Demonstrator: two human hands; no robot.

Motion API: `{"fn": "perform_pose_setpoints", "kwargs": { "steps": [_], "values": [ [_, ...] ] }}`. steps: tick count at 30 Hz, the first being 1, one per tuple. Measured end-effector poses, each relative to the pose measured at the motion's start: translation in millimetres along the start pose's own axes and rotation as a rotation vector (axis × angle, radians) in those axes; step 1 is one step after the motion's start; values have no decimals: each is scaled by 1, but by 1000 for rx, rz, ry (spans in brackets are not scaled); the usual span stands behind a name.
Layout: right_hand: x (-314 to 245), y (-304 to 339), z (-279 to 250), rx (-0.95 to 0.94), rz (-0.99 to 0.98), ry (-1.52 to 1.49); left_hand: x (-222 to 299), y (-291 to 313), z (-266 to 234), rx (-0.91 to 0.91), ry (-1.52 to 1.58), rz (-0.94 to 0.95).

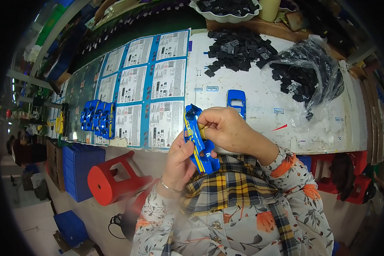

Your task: The person assembles toy cars by inserting plastic components into toy car shells by hand and arranging the car bodies on the table.

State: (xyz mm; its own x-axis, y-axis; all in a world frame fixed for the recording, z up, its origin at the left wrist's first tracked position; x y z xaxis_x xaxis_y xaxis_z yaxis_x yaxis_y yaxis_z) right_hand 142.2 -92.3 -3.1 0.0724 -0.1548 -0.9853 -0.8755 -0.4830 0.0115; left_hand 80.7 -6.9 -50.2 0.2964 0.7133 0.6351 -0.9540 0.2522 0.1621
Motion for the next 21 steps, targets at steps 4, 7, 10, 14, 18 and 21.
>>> {"fn": "perform_pose_setpoints", "kwargs": {
  "steps": [4, 7, 10, 14, 18, 21],
  "values": [
    [-14, 6, -2, 51, -131, 140, 9, 5, 12, -38, -10, 30],
    [-14, 8, -3, 64, -147, 117, 10, 4, 15, -57, -18, 49],
    [-16, 10, 2, 6, -71, 49, 15, 10, 17, -41, -64, 81],
    [-26, 21, 0, 144, -131, 137, 18, 19, 16, -10, -86, 156],
    [-14, 28, 6, 99, -26, 141, 20, 26, 19, -55, -135, 155],
    [-26, 27, 13, -2, -103, 265, 20, 27, 17, -68, -200, 166]
  ]
}}
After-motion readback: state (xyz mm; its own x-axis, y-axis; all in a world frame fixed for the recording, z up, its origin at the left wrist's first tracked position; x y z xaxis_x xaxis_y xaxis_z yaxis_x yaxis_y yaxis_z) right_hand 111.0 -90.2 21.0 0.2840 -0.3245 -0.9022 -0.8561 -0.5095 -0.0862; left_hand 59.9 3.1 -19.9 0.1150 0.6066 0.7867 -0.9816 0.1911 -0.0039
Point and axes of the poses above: each hand's wrist, its own y-axis away from the middle knuckle, its own z-axis out of the palm, x = y × z, the point moved 9 cm from there along -y, towards the middle knuckle, and after that the axes turned 7 degrees about z, right-handed, at the moved point
